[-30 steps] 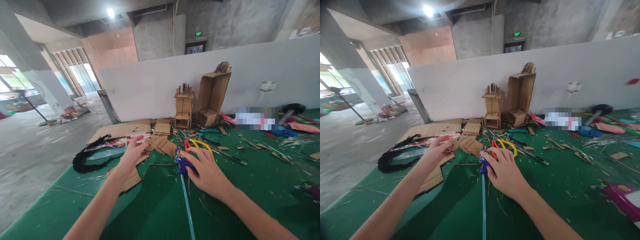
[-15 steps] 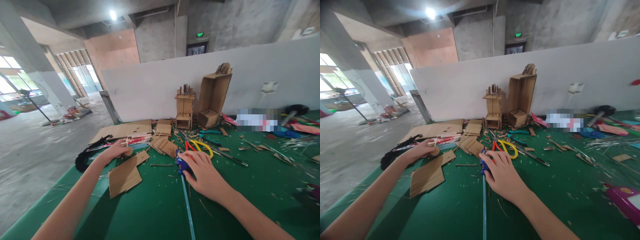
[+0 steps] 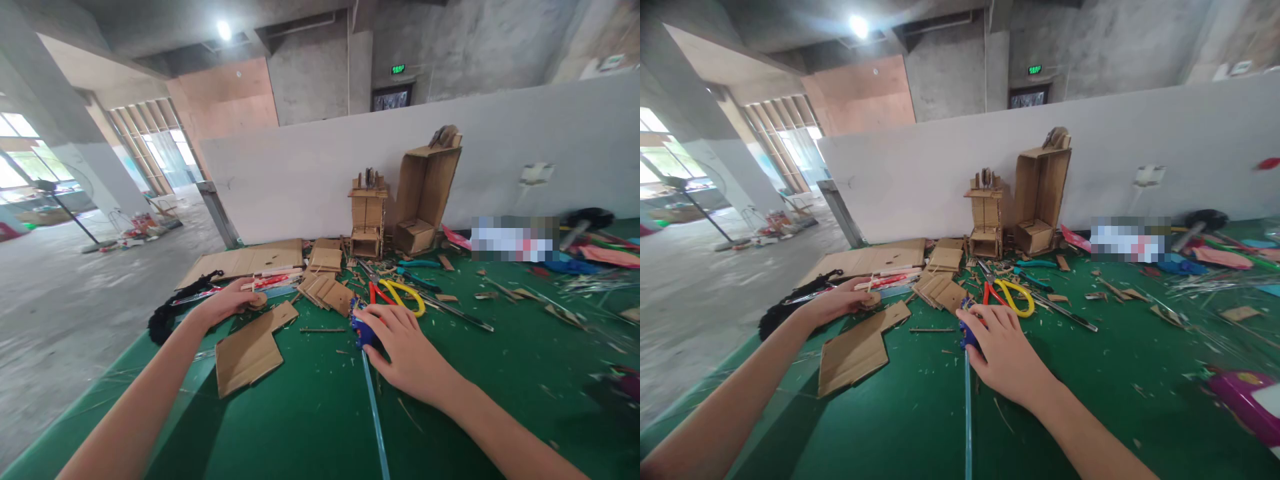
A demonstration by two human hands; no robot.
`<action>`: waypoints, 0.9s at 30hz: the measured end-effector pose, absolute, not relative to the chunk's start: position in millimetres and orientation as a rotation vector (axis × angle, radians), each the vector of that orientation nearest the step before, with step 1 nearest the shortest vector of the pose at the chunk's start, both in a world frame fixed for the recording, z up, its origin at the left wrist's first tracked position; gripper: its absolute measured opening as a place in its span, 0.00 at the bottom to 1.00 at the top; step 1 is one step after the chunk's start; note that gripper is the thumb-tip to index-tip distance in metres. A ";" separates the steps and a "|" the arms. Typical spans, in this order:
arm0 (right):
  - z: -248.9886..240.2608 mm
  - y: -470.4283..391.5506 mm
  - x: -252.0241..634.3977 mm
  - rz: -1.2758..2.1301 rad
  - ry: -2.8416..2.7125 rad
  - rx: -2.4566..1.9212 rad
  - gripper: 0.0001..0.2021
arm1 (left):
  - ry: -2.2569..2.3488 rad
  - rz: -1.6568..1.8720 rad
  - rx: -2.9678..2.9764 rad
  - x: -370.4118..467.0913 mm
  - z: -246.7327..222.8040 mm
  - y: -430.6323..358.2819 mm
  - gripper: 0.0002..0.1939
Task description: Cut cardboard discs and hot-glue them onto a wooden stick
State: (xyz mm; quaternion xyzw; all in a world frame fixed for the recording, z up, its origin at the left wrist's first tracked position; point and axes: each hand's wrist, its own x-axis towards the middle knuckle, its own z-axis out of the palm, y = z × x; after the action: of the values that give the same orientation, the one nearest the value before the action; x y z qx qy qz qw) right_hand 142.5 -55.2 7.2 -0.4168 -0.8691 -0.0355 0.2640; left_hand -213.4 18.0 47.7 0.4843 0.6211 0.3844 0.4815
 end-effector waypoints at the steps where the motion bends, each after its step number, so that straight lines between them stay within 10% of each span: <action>1: 7.5 -55.2 142.3 -0.086 -2.353 -1.134 0.23 | 1.473 0.932 1.157 -213.7 48.7 17.4 0.30; 13: 9.9 -56.8 142.2 -0.018 -2.312 -1.086 0.22 | 0.976 1.262 0.800 -200.4 59.5 5.2 0.10; 27: 21.1 -70.0 129.1 0.111 -1.943 -0.746 0.09 | 0.717 0.861 0.687 -66.1 53.0 -65.5 0.20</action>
State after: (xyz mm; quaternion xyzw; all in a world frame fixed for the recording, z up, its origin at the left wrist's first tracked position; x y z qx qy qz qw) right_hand 129.1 -70.0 21.1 -0.3090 -0.8050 0.0461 0.5043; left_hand -66.1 -65.5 53.0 0.3194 0.3331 0.4002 0.7917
